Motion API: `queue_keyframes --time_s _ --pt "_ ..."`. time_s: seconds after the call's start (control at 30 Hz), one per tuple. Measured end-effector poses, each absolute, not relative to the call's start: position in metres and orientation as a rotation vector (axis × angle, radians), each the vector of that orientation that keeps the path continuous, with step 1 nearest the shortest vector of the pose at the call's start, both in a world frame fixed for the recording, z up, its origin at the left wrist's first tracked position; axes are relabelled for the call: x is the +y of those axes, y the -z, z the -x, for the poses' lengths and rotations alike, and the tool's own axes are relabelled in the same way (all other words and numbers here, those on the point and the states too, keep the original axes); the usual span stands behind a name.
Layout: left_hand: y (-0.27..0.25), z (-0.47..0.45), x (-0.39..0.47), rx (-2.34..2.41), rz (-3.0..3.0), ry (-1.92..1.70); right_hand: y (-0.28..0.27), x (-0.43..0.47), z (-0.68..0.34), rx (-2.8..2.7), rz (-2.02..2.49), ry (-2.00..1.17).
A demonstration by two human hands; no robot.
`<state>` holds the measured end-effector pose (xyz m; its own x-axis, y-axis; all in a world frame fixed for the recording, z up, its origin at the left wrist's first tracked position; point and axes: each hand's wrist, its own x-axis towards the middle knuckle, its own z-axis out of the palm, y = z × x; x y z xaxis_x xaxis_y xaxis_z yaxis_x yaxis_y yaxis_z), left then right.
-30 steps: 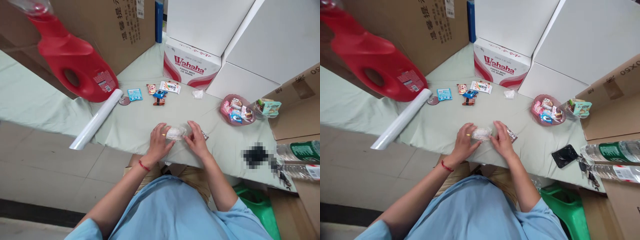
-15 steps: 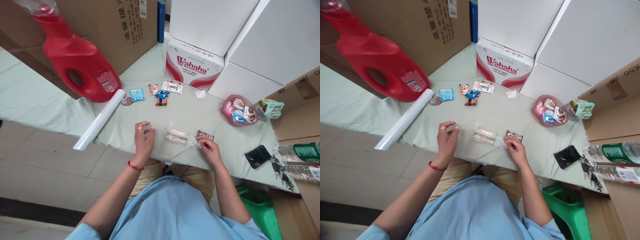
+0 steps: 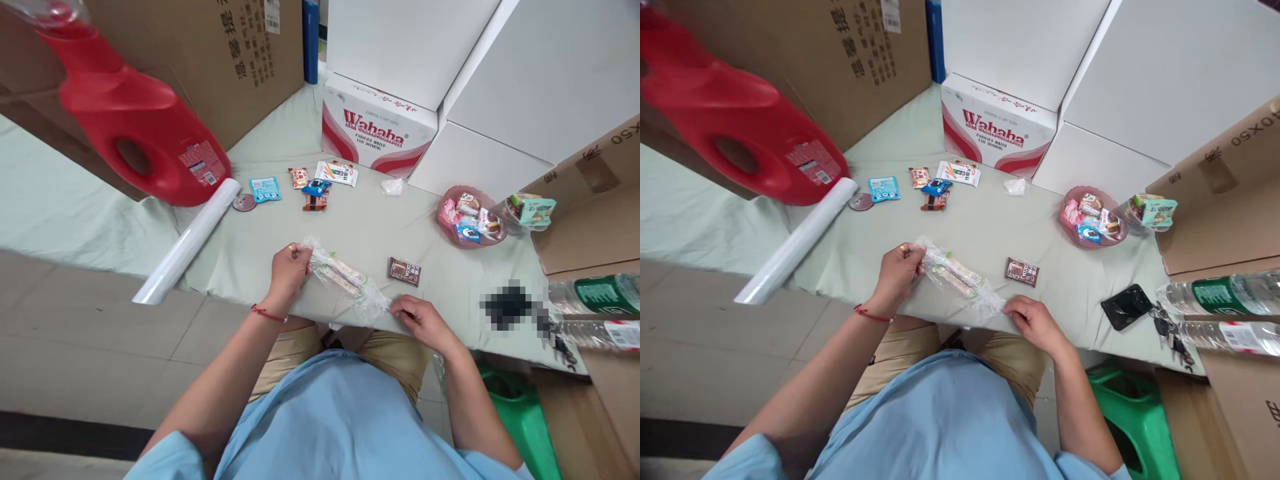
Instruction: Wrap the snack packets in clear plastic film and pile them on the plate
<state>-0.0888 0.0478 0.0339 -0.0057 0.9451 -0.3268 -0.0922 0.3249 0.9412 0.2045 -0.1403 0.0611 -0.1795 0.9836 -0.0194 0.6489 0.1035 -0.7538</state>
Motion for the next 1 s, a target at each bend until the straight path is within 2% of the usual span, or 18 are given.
queue_keyframes --time_s 0.23,0.4,0.5,0.6,0.7,0.83,1.0 --pt "-0.044 0.084 0.055 1.202 -0.615 -1.063 -0.083 -0.123 -0.180 -1.711 1.702 -0.359" --pt "-0.045 0.075 0.054 0.980 -0.482 -1.212 -0.064 -0.083 -0.120 -1.915 1.636 -0.232" --pt "-0.041 0.079 0.043 1.107 -1.022 -1.192 -0.047 -0.059 -0.122 -1.738 1.821 -0.190" --pt "-0.040 0.081 0.029 1.151 -1.855 -0.964 -0.041 -0.042 -0.145 -1.577 2.015 -0.152" --pt "-0.040 0.076 0.022 1.099 -2.376 -0.732 -0.042 -0.034 -0.166 -1.538 2.142 -0.195" --pt "-0.039 0.070 0.027 1.153 -2.587 -0.613 -0.043 -0.029 -0.179 -1.597 2.162 -0.276" --pt "-0.045 0.089 0.029 1.059 -2.648 -0.787 -0.038 -0.020 -0.189 -1.561 2.196 -0.273"
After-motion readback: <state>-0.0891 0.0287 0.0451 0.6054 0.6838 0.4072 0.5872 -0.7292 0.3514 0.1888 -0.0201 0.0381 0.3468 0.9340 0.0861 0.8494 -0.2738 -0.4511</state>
